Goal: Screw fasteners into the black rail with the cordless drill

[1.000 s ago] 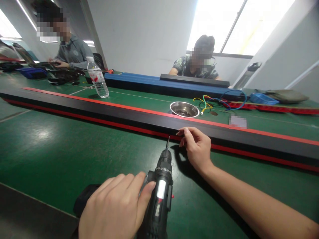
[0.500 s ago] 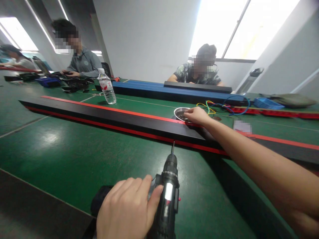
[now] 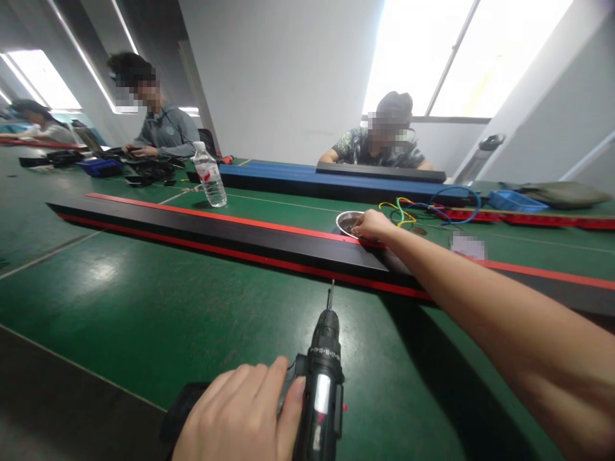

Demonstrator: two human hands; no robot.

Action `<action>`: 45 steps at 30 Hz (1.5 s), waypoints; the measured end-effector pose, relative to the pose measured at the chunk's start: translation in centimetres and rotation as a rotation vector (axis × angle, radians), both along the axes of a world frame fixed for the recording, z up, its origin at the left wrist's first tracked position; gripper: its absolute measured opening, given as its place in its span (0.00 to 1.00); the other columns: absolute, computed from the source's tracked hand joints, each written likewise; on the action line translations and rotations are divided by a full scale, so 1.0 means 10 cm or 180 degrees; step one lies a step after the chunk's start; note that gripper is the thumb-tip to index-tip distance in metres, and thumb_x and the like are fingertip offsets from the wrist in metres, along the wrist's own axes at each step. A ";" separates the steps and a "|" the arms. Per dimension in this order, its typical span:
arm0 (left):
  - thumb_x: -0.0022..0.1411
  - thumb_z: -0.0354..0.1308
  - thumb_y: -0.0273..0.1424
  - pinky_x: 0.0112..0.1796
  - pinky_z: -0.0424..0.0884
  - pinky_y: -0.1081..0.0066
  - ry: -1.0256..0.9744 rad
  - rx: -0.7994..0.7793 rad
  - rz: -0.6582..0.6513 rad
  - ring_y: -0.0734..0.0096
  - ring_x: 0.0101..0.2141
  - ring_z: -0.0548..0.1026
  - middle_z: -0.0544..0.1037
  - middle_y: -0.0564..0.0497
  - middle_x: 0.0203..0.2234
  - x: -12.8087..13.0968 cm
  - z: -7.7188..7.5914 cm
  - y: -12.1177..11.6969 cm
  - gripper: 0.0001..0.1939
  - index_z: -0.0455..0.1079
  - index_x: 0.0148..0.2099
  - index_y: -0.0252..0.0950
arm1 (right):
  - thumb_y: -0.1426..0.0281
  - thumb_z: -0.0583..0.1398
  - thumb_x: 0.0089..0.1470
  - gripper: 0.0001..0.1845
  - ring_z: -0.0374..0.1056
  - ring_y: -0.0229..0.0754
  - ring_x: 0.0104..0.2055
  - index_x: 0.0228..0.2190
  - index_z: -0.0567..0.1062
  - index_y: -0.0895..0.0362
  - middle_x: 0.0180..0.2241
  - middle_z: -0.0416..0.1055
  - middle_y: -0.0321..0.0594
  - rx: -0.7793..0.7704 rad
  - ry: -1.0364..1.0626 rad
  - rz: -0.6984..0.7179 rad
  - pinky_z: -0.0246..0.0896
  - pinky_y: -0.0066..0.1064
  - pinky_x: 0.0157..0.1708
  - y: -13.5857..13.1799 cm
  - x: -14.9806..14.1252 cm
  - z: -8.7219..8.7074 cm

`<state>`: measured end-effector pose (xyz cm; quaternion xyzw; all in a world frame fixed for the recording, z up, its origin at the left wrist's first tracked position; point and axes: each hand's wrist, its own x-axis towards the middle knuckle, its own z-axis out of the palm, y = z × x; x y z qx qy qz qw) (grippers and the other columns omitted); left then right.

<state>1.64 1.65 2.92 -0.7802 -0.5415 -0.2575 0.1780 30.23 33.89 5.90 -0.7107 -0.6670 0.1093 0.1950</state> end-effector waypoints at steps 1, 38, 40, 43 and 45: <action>0.76 0.48 0.38 0.32 0.64 0.65 -0.0014 0.0029 0.0002 0.71 0.26 0.76 0.79 0.56 0.26 0.00 0.00 0.00 0.18 0.79 0.41 0.40 | 0.72 0.70 0.51 0.06 0.71 0.46 0.26 0.25 0.83 0.61 0.20 0.73 0.45 -0.0058 -0.0066 -0.0033 0.60 0.34 0.28 -0.02 0.01 0.02; 0.76 0.47 0.40 0.35 0.63 0.64 -0.0052 0.0174 0.0056 0.70 0.27 0.75 0.80 0.56 0.26 0.02 -0.05 -0.01 0.21 0.80 0.40 0.42 | 0.60 0.67 0.60 0.14 0.80 0.47 0.35 0.38 0.84 0.58 0.35 0.84 0.45 0.0255 0.2578 0.0633 0.72 0.36 0.35 -1.77 -0.49 -0.58; 0.77 0.46 0.40 0.35 0.63 0.64 -0.0053 0.0186 0.0082 0.70 0.27 0.74 0.81 0.56 0.27 0.02 -0.04 -0.02 0.22 0.80 0.40 0.42 | 0.62 0.67 0.59 0.12 0.81 0.47 0.38 0.38 0.85 0.57 0.37 0.84 0.46 0.0344 0.2438 0.0660 0.74 0.38 0.41 -1.76 -0.48 -0.60; 0.77 0.46 0.40 0.35 0.63 0.64 -0.0045 0.0192 0.0044 0.70 0.27 0.75 0.81 0.56 0.27 0.01 -0.04 -0.02 0.22 0.80 0.40 0.41 | 0.65 0.65 0.61 0.12 0.81 0.48 0.39 0.42 0.85 0.57 0.40 0.85 0.46 0.0357 0.2320 0.0688 0.75 0.40 0.44 -1.75 -0.47 -0.61; 0.76 0.47 0.41 0.35 0.63 0.64 -0.0034 0.0176 0.0030 0.70 0.28 0.75 0.81 0.56 0.27 0.01 -0.04 -0.02 0.22 0.81 0.40 0.41 | 0.68 0.63 0.61 0.13 0.82 0.47 0.41 0.45 0.85 0.56 0.42 0.85 0.45 0.0333 0.2283 0.0792 0.75 0.41 0.46 -1.74 -0.47 -0.62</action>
